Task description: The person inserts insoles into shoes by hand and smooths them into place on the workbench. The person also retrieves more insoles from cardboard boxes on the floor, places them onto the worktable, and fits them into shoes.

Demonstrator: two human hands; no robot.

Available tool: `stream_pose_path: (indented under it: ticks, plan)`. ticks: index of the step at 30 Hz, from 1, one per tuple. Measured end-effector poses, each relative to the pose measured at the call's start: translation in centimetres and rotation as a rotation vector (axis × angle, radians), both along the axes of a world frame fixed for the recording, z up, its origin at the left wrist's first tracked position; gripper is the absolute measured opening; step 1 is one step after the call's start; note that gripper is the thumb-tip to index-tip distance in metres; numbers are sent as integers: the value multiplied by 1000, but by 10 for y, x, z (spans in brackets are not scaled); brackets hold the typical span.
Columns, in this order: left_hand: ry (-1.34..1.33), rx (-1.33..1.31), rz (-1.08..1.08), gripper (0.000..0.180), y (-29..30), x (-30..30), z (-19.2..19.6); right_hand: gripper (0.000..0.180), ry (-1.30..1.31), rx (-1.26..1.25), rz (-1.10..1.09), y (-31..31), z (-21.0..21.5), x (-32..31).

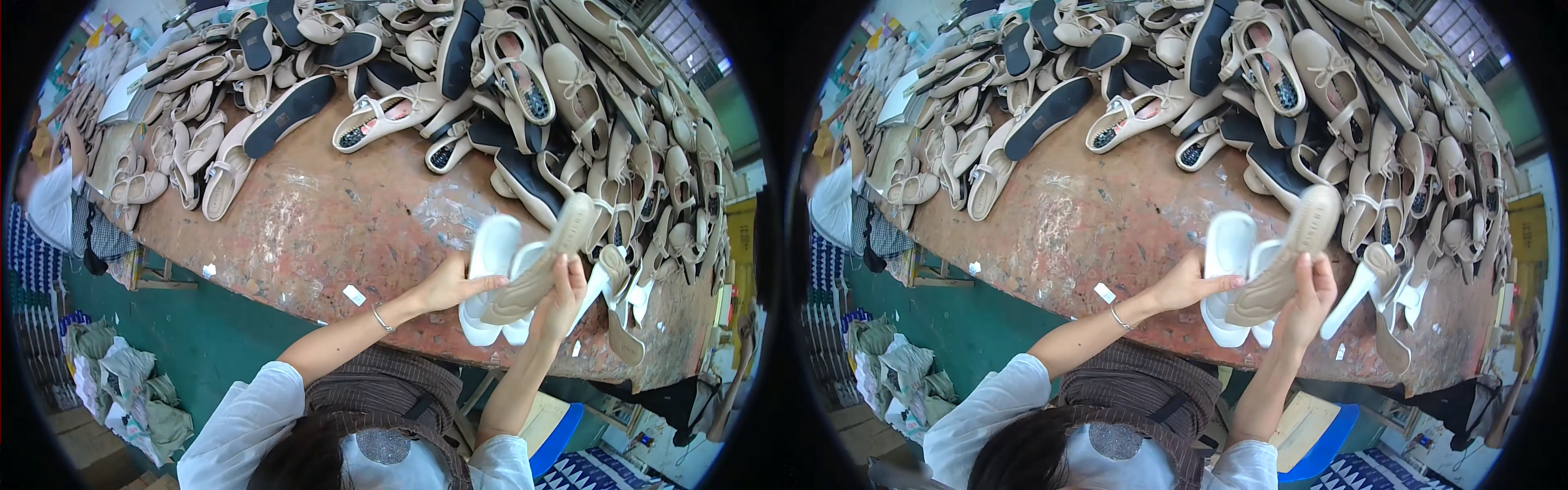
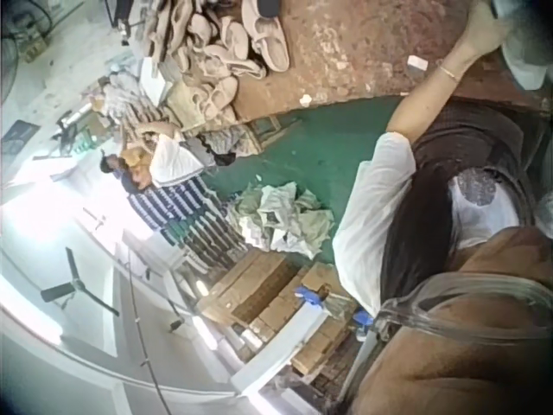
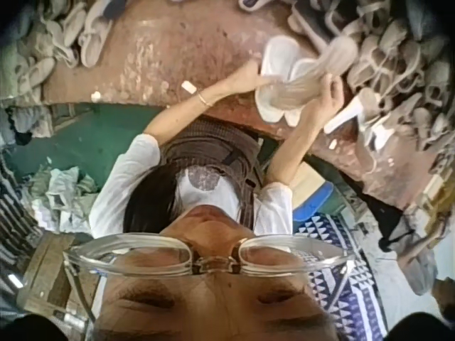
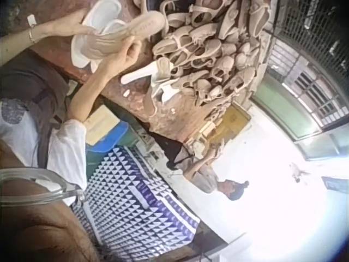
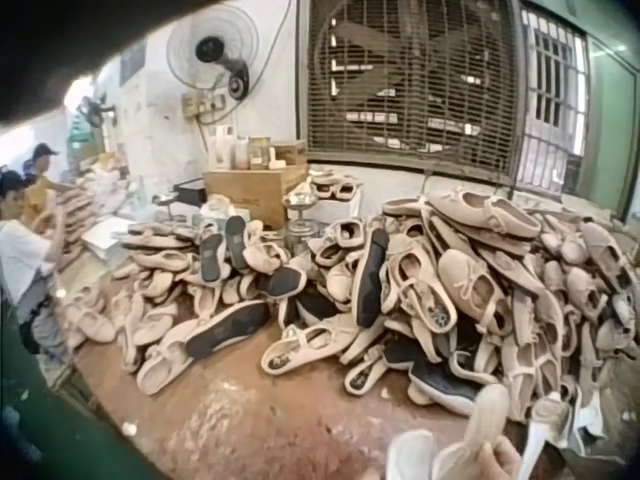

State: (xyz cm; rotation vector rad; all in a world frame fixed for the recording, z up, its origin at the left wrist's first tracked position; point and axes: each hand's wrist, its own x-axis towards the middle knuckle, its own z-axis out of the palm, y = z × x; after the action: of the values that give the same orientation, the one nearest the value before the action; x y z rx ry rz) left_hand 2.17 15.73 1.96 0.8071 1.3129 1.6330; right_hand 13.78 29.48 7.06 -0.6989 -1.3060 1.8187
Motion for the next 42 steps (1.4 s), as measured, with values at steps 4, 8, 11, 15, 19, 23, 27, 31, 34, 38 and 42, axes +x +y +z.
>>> stream_pose_path:
  ticks: [4, 8, 11, 15, 19, 23, 27, 31, 34, 38, 42]
  plan:
    - [-71, 53, 288, 23, 1, 11, -8, 8, -22, 24, 95, -7, -2, -4]
    - [-167, -270, 309, 20, -6, -14, -21, 9, 183, 2, -20, -14, -2, -3]
    - [-281, -301, 379, 23, -11, -41, -34, 15, 408, -34, 34, -3, 3, 9]
    - [-275, -310, 366, 24, -14, -66, -17, 18, 543, -24, -64, -3, -10, 16]
    - [-225, -283, 341, 24, -12, -81, 3, 22, 615, 89, -84, -2, -1, 26]
    - [-302, -262, 487, 23, -15, -96, -7, 30, 667, 115, -214, 7, 6, 42]
    - [-282, -293, 579, 30, -42, -135, -27, 38, 855, 18, -29, 41, 31, 112]
    - [177, -431, 307, 67, 1, -110, -21, 44, 356, -122, -373, 21, 0, 82]
    - [972, -175, 611, 111, 33, -40, 27, 44, 658, -347, 124, 7, -7, 62]
    - [101, -55, -198, 52, 21, 10, 58, 41, 566, -442, 234, 6, -31, 50]
    - [329, -137, -44, 26, 6, 25, 56, 44, 455, -407, 255, 9, -26, 50]
